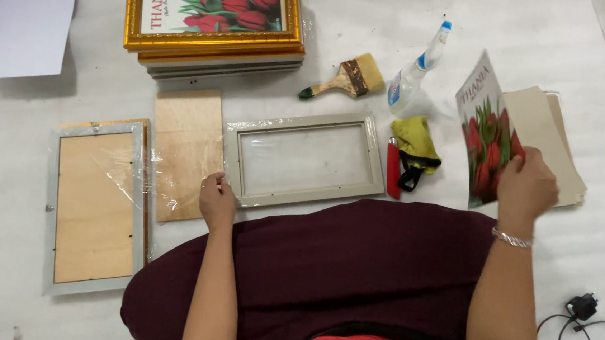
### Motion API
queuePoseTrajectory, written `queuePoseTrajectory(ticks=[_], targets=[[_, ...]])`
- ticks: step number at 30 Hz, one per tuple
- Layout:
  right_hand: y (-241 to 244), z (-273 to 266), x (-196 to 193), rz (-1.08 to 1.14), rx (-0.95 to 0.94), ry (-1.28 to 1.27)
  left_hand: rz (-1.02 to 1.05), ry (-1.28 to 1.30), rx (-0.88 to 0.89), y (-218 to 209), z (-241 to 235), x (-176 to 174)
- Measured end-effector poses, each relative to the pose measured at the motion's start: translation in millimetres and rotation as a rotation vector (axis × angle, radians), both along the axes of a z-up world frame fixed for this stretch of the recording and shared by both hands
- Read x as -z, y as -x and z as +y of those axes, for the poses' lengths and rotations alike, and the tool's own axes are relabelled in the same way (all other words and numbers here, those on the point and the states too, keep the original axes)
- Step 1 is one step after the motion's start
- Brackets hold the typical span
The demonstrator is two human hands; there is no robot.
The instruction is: Cleaning a picture frame and assembling it with a picture and backing board
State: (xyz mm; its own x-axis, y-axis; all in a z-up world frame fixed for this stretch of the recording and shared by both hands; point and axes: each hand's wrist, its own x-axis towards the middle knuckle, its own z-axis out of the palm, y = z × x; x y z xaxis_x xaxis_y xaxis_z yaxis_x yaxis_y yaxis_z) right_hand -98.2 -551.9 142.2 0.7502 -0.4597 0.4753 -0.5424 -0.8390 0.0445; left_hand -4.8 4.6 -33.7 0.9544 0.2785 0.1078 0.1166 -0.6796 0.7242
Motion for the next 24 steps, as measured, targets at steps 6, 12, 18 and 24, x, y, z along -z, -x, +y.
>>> queuePoseTrajectory(ticks=[6,12,18,24], targets=[[31.5,73.8,-117.4,0.330,0.009,0.114,0.054,0.134,-0.031,-3.5,-4.6,-12.4],[-44.5,153.8,-131.8,0.566,-0.296,-0.546,0.127,0.358,-0.071,-3.0,-9.1,-31.5],[-143.7,179.3,-27.9,0.795,-0.596,-0.582,-0.035,0.131,-0.078,0.6,-7.5,-4.9],[-205.8,178.2,78.8,0.831,-0.608,-0.325,-0.068,-0.211,0.114,-0.9,-11.4,-13.4]])
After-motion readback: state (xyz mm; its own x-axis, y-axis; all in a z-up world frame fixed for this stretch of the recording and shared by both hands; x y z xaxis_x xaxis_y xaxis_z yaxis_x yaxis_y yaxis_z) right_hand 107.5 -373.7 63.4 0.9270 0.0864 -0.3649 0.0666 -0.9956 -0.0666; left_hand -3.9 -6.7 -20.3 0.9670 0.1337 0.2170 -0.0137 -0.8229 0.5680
